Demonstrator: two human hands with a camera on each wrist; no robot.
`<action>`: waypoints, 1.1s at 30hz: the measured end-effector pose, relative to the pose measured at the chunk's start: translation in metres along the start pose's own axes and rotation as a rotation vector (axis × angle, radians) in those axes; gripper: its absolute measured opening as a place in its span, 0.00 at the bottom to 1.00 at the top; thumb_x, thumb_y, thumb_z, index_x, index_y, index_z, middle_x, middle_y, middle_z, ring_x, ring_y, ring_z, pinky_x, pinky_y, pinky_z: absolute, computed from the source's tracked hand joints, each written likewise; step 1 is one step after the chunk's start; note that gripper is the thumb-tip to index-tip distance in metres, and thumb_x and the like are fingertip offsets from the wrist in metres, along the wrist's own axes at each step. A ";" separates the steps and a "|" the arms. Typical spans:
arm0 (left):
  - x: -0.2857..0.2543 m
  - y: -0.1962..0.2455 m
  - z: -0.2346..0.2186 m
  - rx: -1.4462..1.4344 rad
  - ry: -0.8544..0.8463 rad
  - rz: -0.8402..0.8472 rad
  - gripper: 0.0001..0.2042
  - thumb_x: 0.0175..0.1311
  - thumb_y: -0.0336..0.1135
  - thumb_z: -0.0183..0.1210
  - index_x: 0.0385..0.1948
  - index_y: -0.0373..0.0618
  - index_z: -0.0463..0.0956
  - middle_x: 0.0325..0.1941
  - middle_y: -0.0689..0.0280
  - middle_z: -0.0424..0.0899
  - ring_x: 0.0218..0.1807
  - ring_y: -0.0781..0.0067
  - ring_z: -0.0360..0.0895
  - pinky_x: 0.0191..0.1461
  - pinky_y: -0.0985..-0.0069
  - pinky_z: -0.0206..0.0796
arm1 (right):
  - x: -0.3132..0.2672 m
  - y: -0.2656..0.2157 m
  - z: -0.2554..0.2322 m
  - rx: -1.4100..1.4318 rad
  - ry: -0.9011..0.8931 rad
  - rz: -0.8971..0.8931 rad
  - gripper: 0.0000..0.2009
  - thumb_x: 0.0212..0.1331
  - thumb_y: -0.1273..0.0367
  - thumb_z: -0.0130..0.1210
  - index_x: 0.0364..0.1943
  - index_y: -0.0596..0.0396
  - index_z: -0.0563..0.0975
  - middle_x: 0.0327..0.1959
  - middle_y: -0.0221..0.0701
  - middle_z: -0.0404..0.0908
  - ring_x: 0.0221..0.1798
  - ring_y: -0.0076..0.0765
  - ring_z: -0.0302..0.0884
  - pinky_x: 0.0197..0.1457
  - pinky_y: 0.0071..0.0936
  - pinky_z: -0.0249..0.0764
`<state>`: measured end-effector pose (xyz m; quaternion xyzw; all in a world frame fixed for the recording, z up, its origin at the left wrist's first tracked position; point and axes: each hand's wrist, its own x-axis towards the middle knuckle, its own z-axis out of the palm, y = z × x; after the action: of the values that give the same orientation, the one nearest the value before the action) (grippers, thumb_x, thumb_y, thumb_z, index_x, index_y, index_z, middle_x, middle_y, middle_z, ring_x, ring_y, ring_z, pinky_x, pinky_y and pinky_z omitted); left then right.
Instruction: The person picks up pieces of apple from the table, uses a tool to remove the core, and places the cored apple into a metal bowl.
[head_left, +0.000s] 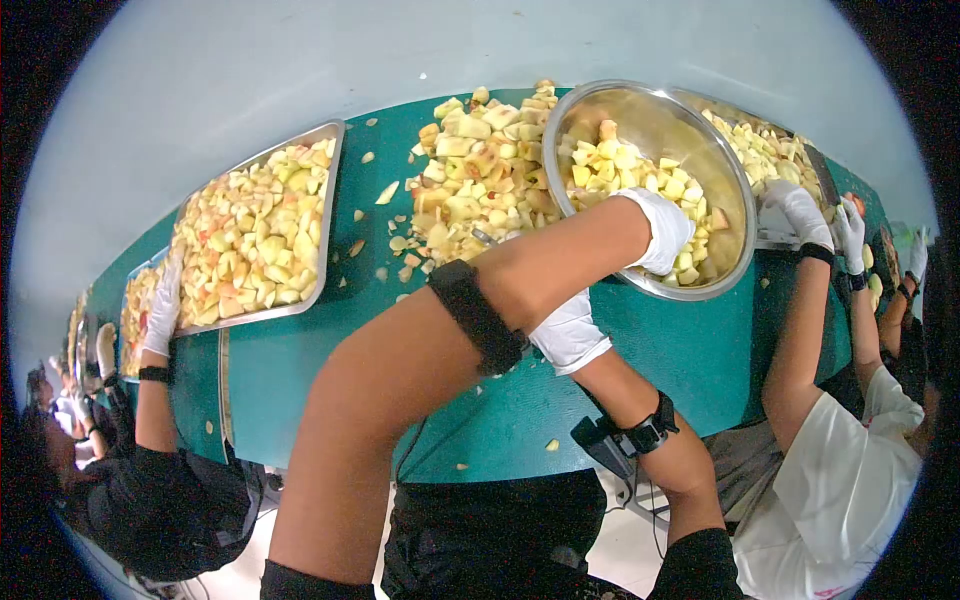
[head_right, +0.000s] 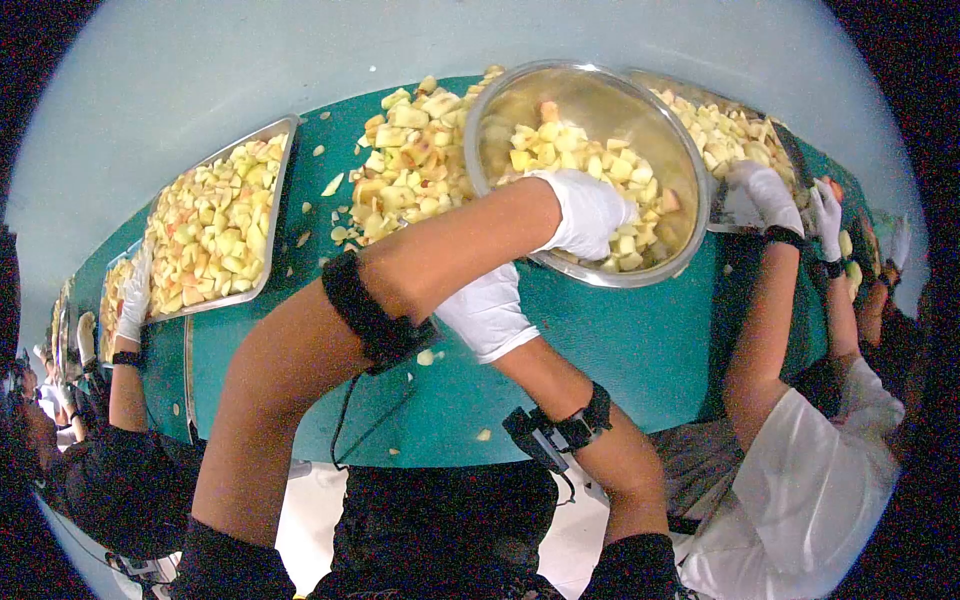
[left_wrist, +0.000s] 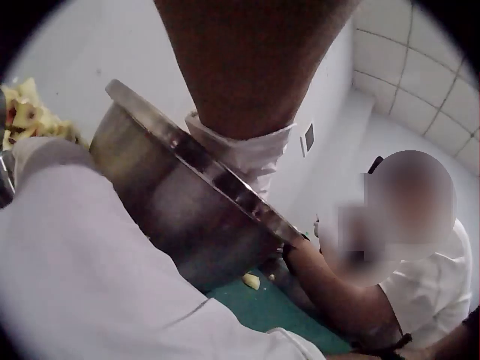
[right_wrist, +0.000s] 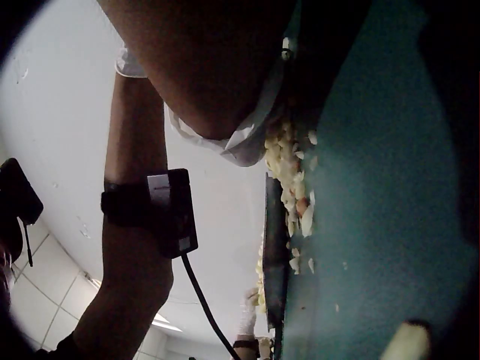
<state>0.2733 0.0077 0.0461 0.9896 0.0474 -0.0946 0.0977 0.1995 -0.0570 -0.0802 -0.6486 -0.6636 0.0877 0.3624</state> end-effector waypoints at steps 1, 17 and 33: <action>-0.001 -0.001 -0.001 -0.012 0.027 -0.004 0.17 0.53 0.36 0.64 0.45 0.43 0.87 0.47 0.54 0.89 0.50 0.52 0.87 0.53 0.58 0.78 | -0.001 -0.003 -0.007 0.020 -0.026 0.020 0.29 0.72 0.49 0.51 0.70 0.47 0.68 0.74 0.41 0.69 0.76 0.50 0.63 0.78 0.47 0.58; -0.024 -0.013 -0.018 -0.168 0.507 0.036 0.09 0.64 0.34 0.61 0.43 0.46 0.84 0.39 0.50 0.88 0.44 0.44 0.85 0.47 0.51 0.75 | 0.007 -0.022 -0.033 -0.090 -0.026 0.014 0.22 0.68 0.53 0.55 0.60 0.47 0.77 0.62 0.42 0.81 0.65 0.53 0.76 0.65 0.49 0.72; -0.163 0.003 -0.003 -1.548 0.725 0.238 0.19 0.76 0.32 0.54 0.64 0.33 0.71 0.65 0.52 0.79 0.66 0.58 0.78 0.72 0.66 0.69 | 0.013 -0.029 -0.031 -0.026 0.122 0.035 0.17 0.64 0.57 0.60 0.50 0.52 0.81 0.37 0.46 0.85 0.41 0.56 0.85 0.45 0.49 0.80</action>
<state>0.1143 -0.0066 0.0815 0.6120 0.0227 0.2968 0.7327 0.1964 -0.0607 -0.0360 -0.6688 -0.6300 0.0455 0.3920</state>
